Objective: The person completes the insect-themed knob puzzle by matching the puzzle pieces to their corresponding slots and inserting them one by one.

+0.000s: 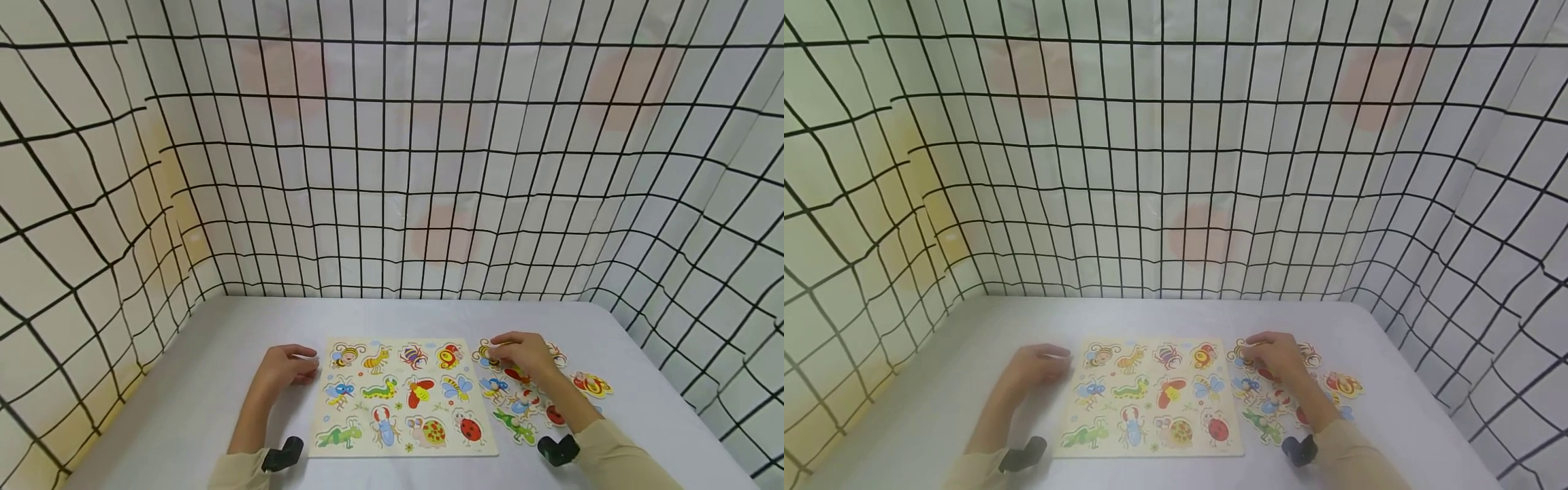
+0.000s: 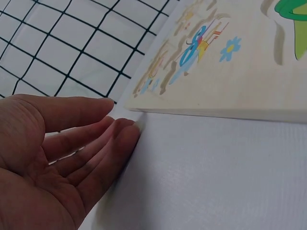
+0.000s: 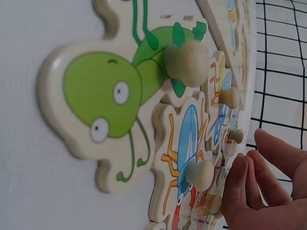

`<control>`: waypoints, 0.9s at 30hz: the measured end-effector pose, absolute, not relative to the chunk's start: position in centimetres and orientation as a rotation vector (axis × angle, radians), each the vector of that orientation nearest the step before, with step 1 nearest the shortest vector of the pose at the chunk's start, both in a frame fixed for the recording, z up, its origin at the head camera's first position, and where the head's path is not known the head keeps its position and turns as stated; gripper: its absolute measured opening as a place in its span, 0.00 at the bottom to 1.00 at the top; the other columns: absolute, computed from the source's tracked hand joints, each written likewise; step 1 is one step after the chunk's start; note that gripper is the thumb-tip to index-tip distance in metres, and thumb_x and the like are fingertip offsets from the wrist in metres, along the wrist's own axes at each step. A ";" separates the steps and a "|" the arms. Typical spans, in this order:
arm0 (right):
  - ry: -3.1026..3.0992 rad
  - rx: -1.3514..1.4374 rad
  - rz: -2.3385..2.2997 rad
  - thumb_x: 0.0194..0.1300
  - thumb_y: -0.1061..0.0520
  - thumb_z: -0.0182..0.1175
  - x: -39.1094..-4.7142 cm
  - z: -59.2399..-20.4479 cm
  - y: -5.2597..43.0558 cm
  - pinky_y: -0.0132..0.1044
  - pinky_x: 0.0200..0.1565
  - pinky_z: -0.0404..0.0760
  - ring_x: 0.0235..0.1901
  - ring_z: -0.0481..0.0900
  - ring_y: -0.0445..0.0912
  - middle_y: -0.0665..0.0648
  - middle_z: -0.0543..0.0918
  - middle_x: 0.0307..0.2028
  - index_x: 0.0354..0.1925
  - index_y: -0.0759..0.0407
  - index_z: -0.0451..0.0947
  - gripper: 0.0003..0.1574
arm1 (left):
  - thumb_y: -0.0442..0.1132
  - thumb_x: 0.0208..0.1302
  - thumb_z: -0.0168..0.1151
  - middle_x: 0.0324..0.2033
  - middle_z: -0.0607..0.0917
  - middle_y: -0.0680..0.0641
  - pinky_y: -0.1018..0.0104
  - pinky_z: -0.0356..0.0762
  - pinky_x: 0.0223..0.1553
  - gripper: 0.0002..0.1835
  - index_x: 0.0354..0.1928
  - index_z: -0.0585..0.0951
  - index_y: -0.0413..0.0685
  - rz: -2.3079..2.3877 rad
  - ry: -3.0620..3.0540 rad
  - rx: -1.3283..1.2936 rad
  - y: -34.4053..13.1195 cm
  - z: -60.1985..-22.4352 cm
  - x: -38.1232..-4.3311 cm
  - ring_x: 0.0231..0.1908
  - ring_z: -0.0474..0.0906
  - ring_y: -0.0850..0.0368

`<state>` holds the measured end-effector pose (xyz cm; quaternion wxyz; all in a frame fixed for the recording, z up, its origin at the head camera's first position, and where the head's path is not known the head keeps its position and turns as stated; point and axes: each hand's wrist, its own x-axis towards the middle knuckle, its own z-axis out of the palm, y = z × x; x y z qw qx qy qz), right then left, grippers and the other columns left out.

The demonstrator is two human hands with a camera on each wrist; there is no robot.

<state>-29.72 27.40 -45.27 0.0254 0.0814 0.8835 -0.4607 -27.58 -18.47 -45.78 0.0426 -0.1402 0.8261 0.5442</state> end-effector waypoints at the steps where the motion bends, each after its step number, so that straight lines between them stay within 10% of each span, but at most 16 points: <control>1: 2.737 0.245 -1.413 0.63 0.49 0.69 -29.7 -45.2 27.4 0.33 0.41 0.80 0.40 0.82 0.48 0.62 0.86 0.51 0.56 0.61 0.82 0.27 | 0.37 0.62 0.69 0.34 0.87 0.43 0.66 0.83 0.34 0.16 0.50 0.84 0.38 1.664 2.528 -0.430 -18.4 -45.8 -27.5 0.29 0.83 0.54; 27: 2.677 0.185 -1.283 0.60 0.54 0.71 -30.6 -44.9 27.2 0.39 0.44 0.82 0.40 0.83 0.46 0.60 0.86 0.49 0.56 0.59 0.84 0.26 | 0.32 0.57 0.72 0.33 0.87 0.44 0.67 0.83 0.32 0.18 0.51 0.85 0.37 1.613 2.559 -0.378 -17.5 -46.1 -27.4 0.26 0.82 0.56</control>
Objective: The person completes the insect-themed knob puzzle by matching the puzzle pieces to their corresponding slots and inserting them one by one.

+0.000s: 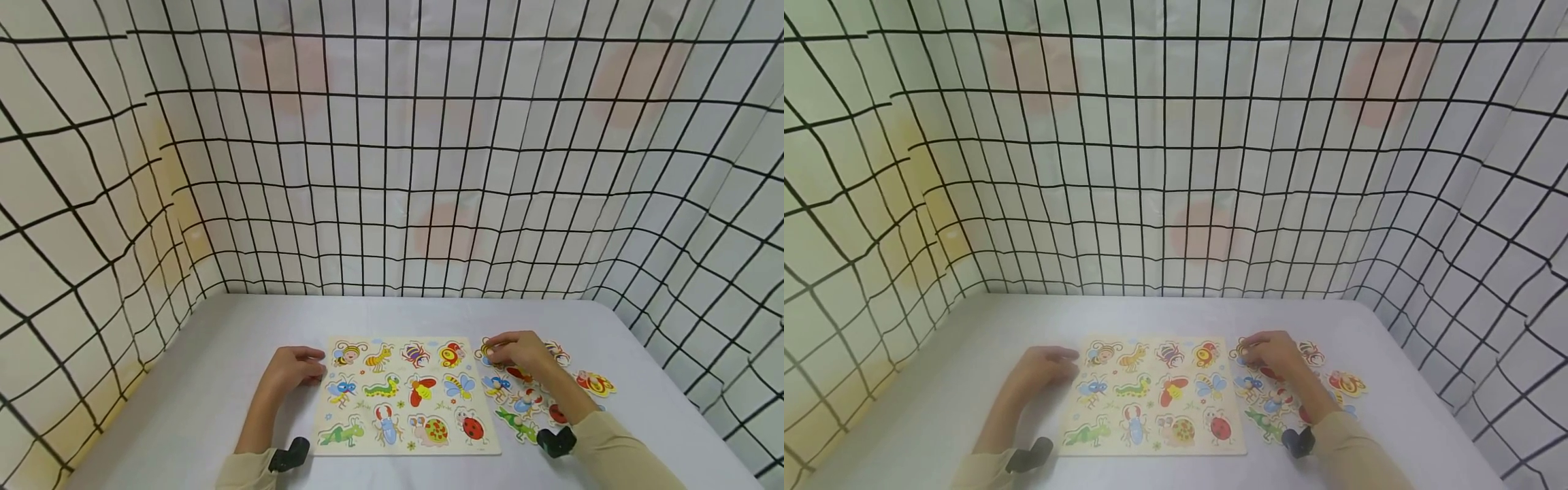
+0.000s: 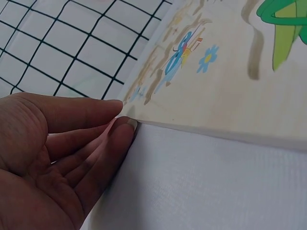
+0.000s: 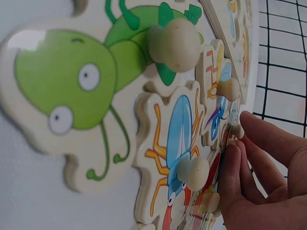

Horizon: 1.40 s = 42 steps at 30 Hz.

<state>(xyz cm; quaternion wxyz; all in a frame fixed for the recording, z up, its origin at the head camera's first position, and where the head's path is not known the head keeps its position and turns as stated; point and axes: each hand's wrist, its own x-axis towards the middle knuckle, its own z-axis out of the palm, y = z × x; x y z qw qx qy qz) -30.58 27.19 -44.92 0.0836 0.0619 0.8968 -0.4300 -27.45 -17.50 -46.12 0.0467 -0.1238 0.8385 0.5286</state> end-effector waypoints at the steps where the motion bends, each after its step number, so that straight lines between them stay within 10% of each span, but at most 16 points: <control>1: 2.677 0.184 -1.269 0.59 0.53 0.71 -30.6 -44.9 27.2 0.39 0.44 0.81 0.40 0.83 0.46 0.61 0.85 0.50 0.55 0.59 0.84 0.26 | 0.32 0.57 0.72 0.33 0.87 0.43 0.67 0.83 0.32 0.18 0.51 0.85 0.37 1.613 2.559 -0.378 -17.5 -46.1 -27.4 0.26 0.82 0.56; 42: 2.632 0.049 -1.330 0.58 0.58 0.72 -31.8 -45.7 28.4 0.37 0.38 0.81 0.34 0.83 0.46 0.56 0.88 0.39 0.46 0.62 0.87 0.16 | 0.31 0.54 0.74 0.31 0.85 0.46 0.68 0.81 0.34 0.19 0.51 0.86 0.42 1.520 2.634 -0.349 -17.4 -46.0 -27.1 0.30 0.79 0.55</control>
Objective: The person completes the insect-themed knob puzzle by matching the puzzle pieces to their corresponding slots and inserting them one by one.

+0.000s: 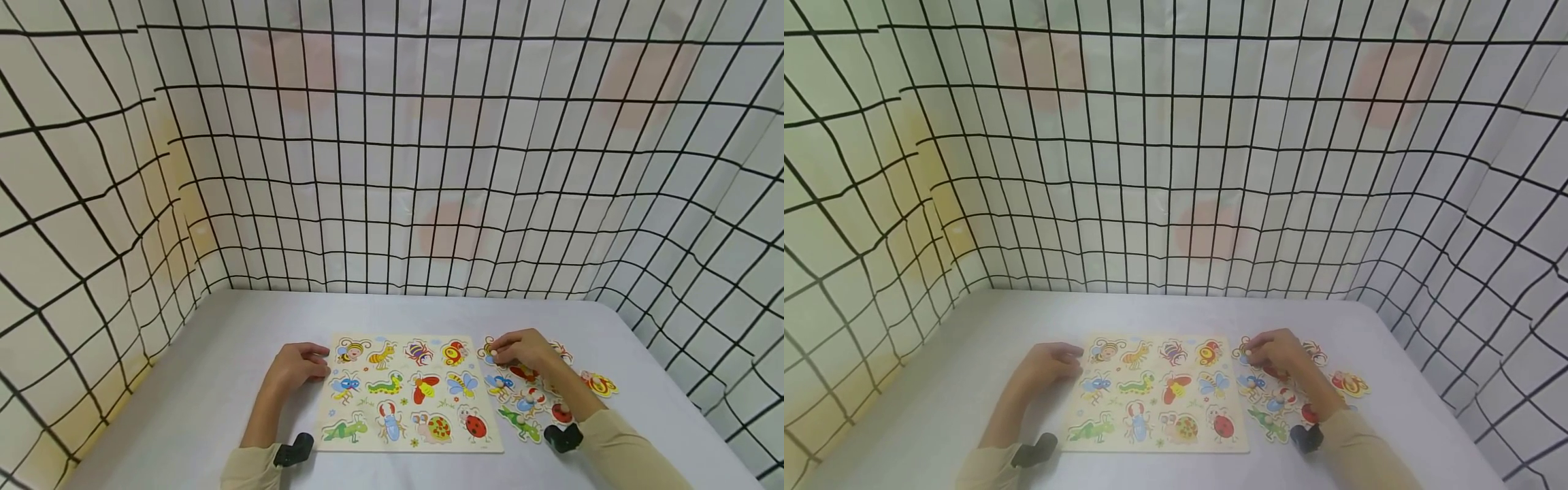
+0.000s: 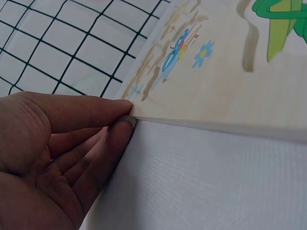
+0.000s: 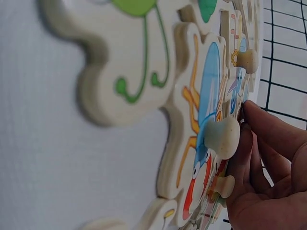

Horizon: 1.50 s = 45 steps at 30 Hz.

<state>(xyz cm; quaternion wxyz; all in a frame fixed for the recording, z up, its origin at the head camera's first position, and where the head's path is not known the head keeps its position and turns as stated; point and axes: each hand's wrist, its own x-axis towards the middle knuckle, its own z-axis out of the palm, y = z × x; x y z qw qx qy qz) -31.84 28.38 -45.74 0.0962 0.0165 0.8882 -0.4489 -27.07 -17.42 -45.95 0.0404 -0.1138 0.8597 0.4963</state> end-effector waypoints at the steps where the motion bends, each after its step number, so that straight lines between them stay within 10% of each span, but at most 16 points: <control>1: 2.633 0.047 -1.327 0.58 0.58 0.72 -31.9 -45.8 28.4 0.37 0.38 0.81 0.34 0.83 0.46 0.56 0.88 0.40 0.46 0.62 0.87 0.17 | 0.31 0.54 0.74 0.31 0.85 0.46 0.68 0.81 0.34 0.19 0.51 0.86 0.42 1.518 2.635 -0.347 -17.4 -46.0 -27.1 0.30 0.79 0.55; 45: 2.692 0.140 -1.253 0.59 0.58 0.70 -31.8 -45.7 27.1 0.36 0.37 0.78 0.34 0.80 0.47 0.55 0.86 0.39 0.45 0.59 0.87 0.14 | 0.32 0.56 0.74 0.31 0.85 0.46 0.69 0.79 0.34 0.19 0.51 0.85 0.42 1.504 2.621 -0.327 -18.2 -46.1 -27.0 0.31 0.79 0.54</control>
